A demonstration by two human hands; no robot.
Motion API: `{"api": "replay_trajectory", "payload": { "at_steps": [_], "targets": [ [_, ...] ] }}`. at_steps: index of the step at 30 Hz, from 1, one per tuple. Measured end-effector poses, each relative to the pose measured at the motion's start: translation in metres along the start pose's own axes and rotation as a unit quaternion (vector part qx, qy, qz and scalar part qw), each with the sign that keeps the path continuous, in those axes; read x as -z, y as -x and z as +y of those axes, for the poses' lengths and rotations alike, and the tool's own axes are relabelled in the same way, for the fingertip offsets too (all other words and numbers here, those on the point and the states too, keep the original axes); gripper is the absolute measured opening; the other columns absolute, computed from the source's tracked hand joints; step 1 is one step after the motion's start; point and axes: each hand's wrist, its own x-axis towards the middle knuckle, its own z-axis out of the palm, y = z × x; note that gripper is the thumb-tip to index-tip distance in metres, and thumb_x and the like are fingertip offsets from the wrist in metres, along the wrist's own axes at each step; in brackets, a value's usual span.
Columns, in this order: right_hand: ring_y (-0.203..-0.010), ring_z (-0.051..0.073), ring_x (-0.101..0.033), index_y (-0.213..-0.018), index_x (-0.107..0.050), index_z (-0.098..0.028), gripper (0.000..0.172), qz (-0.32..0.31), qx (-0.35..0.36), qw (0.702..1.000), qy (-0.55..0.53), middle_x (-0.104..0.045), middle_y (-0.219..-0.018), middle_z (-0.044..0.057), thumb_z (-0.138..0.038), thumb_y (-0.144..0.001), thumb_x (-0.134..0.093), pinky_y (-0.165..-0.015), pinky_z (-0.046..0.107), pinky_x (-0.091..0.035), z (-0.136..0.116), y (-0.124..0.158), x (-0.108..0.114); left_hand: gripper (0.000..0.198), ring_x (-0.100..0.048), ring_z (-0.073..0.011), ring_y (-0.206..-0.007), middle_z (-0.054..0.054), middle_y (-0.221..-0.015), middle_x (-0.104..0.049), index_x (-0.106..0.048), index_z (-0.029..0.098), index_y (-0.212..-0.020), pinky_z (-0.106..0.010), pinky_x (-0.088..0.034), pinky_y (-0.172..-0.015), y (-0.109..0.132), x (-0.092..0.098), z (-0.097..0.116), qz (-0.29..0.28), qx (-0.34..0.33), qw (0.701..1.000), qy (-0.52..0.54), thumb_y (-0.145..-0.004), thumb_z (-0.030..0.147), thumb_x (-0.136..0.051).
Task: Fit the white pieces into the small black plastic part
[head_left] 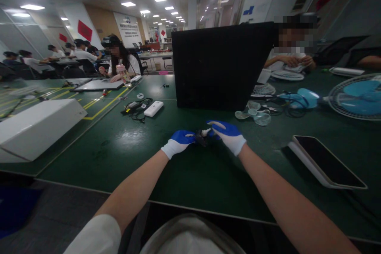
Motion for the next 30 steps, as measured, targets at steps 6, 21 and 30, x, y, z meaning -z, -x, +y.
{"api": "replay_trajectory", "payload": {
  "at_steps": [6, 21, 30],
  "targets": [
    [-0.068, 0.025, -0.066, -0.114, -0.072, -0.017, 0.100, 0.057, -0.141, 0.970, -0.191, -0.072, -0.080, 0.014, -0.084, -0.086, -0.004, -0.062, 0.038, -0.054, 0.037, -0.030, 0.045, 0.034, -0.070, -0.0229, -0.102, -0.006, -0.107, -0.077, -0.077, 0.020, -0.109, -0.044, -0.052, -0.101, 0.001, 0.003, 0.001, 0.015, 0.024, 0.999, 0.022, -0.093, 0.044, -0.060],
    [-0.076, 0.028, -0.066, -0.111, -0.070, -0.018, 0.093, 0.030, -0.134, 0.958, -0.252, -0.072, -0.089, 0.014, -0.078, -0.088, -0.004, -0.072, 0.040, -0.054, 0.061, -0.039, 0.066, 0.037, -0.069, -0.0243, -0.109, -0.006, -0.115, -0.076, -0.076, 0.022, -0.115, -0.043, -0.049, -0.106, 0.003, 0.007, 0.008, 0.003, 0.016, 1.000, 0.020, -0.091, 0.047, -0.062],
    [-0.081, 0.028, -0.068, -0.110, -0.068, -0.024, 0.087, 0.042, -0.108, 0.969, -0.217, -0.074, -0.101, 0.014, -0.082, -0.086, -0.007, -0.072, 0.041, -0.054, 0.060, -0.038, 0.064, 0.036, -0.069, -0.0233, -0.105, -0.006, -0.110, -0.077, -0.076, 0.021, -0.113, -0.044, -0.050, -0.103, 0.001, 0.007, 0.000, 0.015, 0.024, 0.999, 0.044, -0.090, 0.047, -0.064]
  ]
}}
